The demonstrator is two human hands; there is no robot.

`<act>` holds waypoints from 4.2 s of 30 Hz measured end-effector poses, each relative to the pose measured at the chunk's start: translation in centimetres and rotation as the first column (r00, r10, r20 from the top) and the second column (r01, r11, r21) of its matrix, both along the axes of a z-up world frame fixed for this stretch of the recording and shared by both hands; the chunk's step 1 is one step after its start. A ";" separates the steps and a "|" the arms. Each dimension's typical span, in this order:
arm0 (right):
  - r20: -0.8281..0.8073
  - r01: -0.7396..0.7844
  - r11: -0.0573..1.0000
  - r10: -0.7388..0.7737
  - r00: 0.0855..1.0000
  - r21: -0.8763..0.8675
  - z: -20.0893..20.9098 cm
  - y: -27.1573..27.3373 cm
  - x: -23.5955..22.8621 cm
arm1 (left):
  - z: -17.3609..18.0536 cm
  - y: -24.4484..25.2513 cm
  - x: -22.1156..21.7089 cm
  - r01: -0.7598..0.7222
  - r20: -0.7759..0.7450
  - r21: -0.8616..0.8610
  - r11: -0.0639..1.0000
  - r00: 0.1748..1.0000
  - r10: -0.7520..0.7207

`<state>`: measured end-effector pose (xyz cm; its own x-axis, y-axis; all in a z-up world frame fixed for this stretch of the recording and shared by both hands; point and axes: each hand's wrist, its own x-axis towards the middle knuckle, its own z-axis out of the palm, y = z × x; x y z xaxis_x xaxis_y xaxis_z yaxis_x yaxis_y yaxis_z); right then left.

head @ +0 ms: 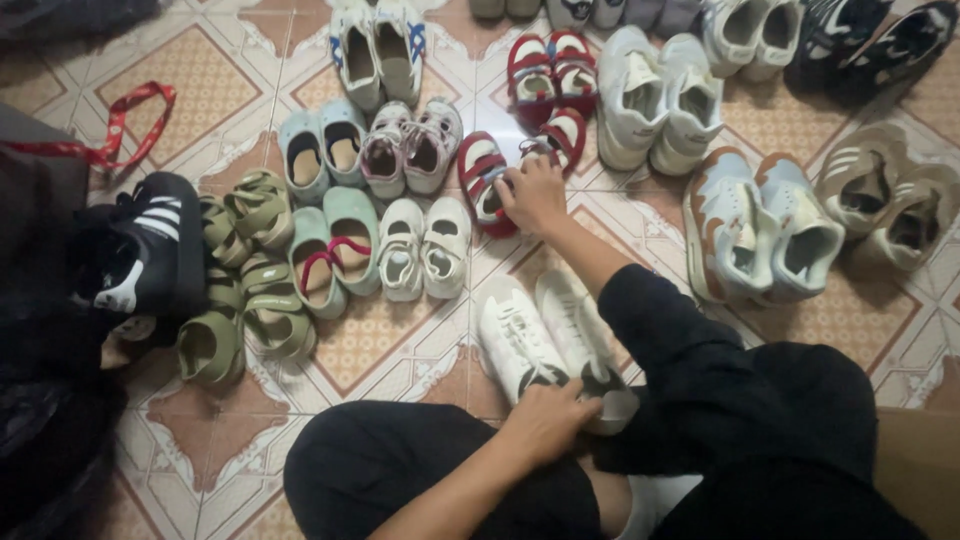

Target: The person is threading laces through the eyelets of a pair of white sneakers and then tying the laces while sitting on the floor.

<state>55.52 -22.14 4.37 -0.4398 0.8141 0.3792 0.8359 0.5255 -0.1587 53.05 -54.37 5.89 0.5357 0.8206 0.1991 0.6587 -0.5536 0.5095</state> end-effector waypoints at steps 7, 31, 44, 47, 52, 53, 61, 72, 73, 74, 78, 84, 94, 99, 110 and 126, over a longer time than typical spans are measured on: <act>0.043 -0.305 0.950 0.309 0.950 -0.071 0.3 -2.9 3.3 | 1.3 1.1 0.5 -0.028 0.027 0.021 0.999 0.999 0.027; 0.195 -0.095 0.995 0.085 0.977 0.040 0.2 1.2 2.8 | 1.1 1.3 1.2 -0.027 0.097 0.171 0.985 0.995 0.010; 0.147 0.110 0.984 -0.089 0.985 -0.143 0.9 1.0 4.8 | -3.7 6.6 -1.2 -0.064 -0.067 0.434 0.898 0.992 0.103; -0.124 -0.021 0.955 -0.016 0.992 -0.295 2.5 -2.0 7.0 | -5.1 8.3 -1.4 -0.013 -0.127 0.438 0.899 0.989 0.076; -0.442 -0.358 0.916 0.249 0.862 -0.182 2.5 -11.3 13.2 | -3.0 8.6 -1.7 0.032 -0.256 0.242 0.970 0.966 0.032; -0.442 -0.353 0.916 0.242 0.864 -0.190 2.1 -13.1 14.9 | -3.6 8.8 -1.4 0.036 -0.254 0.235 0.971 0.967 0.025; -0.309 -0.290 0.918 0.202 0.929 -0.270 1.6 -22.6 20.2 | -3.5 7.8 -1.2 -0.102 -0.285 0.015 0.995 0.953 0.102; -0.166 -0.336 0.853 0.294 0.941 -0.398 3.2 -22.9 20.7 | 3.1 5.0 -0.6 -0.377 -0.082 -0.256 0.890 0.926 0.368; -0.141 -0.348 0.852 0.318 0.938 -0.392 5.0 -23.5 20.6 | 3.5 5.0 -0.6 -0.420 -0.040 -0.231 0.878 0.905 0.423; -0.146 -0.348 0.850 0.316 0.937 -0.395 4.9 -23.9 20.8 | 3.7 5.1 -0.4 -0.420 -0.046 -0.233 0.877 0.906 0.422; -0.149 -0.345 0.851 0.311 0.939 -0.396 4.0 -24.9 21.1 | 4.0 6.6 0.2 -0.476 -0.016 -0.176 0.862 0.877 0.481; -0.167 -0.275 0.847 0.222 0.961 -0.454 2.5 -24.3 20.8 | 2.6 11.3 1.4 -0.545 0.022 -0.096 0.833 0.835 0.549; -0.477 -0.099 0.956 -0.047 0.878 -0.276 -1.0 -21.2 20.4 | -0.9 16.7 2.6 -0.695 -0.035 -0.268 0.667 0.699 0.714; -0.428 -0.020 0.948 -0.124 0.895 -0.317 -2.6 -19.6 20.0 | -2.8 17.3 1.9 -0.713 0.010 -0.353 0.607 0.645 0.764; -0.508 -0.083 0.938 -0.107 0.855 -0.338 -1.5 -19.9 19.9 | -0.8 16.2 2.3 -0.689 0.036 -0.421 0.590 0.637 0.770; -0.548 0.233 0.947 -0.320 0.773 -0.223 1.3 -17.6 32.1 | 4.3 14.2 -10.4 -0.842 0.368 -0.177 0.509 0.423 0.828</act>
<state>87.66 -39.76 5.68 0.0737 0.9280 0.3652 0.6747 0.2232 -0.7035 42.63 -40.17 10.17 -0.5309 0.8146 0.2337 0.5746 0.1433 0.8058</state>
